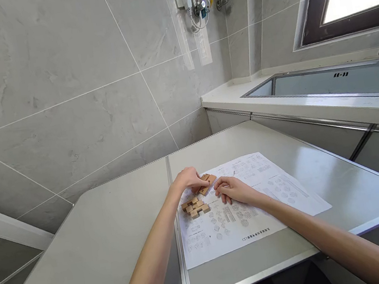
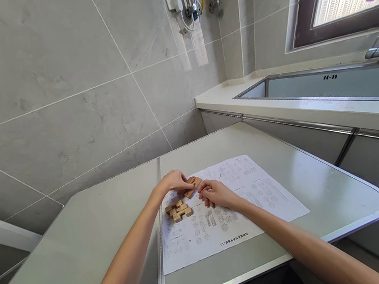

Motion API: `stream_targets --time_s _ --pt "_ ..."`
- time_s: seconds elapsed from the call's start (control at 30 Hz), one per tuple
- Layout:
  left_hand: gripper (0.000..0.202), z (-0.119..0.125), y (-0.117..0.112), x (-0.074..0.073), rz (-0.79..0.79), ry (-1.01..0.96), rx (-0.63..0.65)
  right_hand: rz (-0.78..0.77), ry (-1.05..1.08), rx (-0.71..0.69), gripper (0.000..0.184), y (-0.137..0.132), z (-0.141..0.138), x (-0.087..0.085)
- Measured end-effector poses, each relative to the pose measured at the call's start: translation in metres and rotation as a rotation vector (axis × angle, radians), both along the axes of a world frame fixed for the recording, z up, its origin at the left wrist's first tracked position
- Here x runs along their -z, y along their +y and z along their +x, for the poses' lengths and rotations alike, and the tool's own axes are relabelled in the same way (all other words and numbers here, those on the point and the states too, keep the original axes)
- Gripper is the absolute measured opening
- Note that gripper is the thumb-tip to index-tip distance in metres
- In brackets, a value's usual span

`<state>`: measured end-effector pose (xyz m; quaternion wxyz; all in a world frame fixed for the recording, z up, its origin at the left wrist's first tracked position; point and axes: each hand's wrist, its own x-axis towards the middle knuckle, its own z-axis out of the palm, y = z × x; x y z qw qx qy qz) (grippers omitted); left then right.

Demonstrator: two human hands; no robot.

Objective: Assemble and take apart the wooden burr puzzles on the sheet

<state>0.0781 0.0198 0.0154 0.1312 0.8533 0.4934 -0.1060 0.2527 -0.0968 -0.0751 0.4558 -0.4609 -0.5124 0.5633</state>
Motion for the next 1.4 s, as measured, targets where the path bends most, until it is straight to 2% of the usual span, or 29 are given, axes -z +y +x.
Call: stream_targets --time_s 0.13,0.23,0.27,0.33,0.4,0.43,0.57,0.63,0.83,0.97,1.03,1.2,1.4 --pt "0.033 -0.001 0.005 -0.005 -0.04 -0.057 -0.023 -0.063 0.086 0.01 0.013 0.0 0.0 -0.002" --pt "0.039 0.005 0.0 -0.014 -0.07 -0.106 -0.019 -0.092 0.184 -0.012 0.024 -0.005 0.0 -0.015" --pt "0.041 0.009 -0.004 -0.017 -0.081 -0.119 -0.014 -0.101 0.241 -0.036 0.03 -0.007 0.0 -0.02" --pt "0.043 0.021 -0.015 -0.018 -0.092 -0.135 -0.015 -0.176 0.49 -0.122 0.039 -0.011 0.001 -0.03" --pt "0.042 0.035 -0.03 -0.015 -0.091 -0.127 -0.031 -0.203 0.609 -0.201 0.045 -0.013 0.003 -0.036" --pt "0.039 0.042 -0.037 -0.013 -0.074 -0.13 -0.041 -0.207 0.639 -0.197 0.044 -0.013 0.004 -0.037" --pt "0.026 0.066 -0.058 -0.003 0.015 -0.182 -0.045 -0.242 0.689 0.043 0.029 -0.006 0.007 -0.026" --pt "0.022 0.072 -0.063 0.0 0.033 -0.215 -0.034 -0.265 0.682 0.15 0.028 0.0 0.008 -0.018" --pt "0.015 0.069 -0.064 0.011 -0.024 -0.426 -0.037 -0.262 0.659 0.229 0.02 0.011 0.009 -0.005" --pt "0.04 0.067 -0.062 0.012 -0.121 -0.64 -0.149 -0.272 0.689 0.233 0.017 0.012 0.011 -0.003" --pt "0.045 0.067 -0.061 0.011 -0.188 -0.759 -0.235 -0.285 0.703 0.226 0.016 0.012 0.013 -0.003" --pt "0.038 0.067 -0.062 0.009 -0.281 -1.085 -0.434 -0.295 0.722 0.189 0.017 0.013 0.021 -0.006" --pt "0.036 0.068 -0.072 0.01 -0.342 -1.364 -0.574 -0.321 0.712 0.097 0.011 0.006 0.02 -0.013"
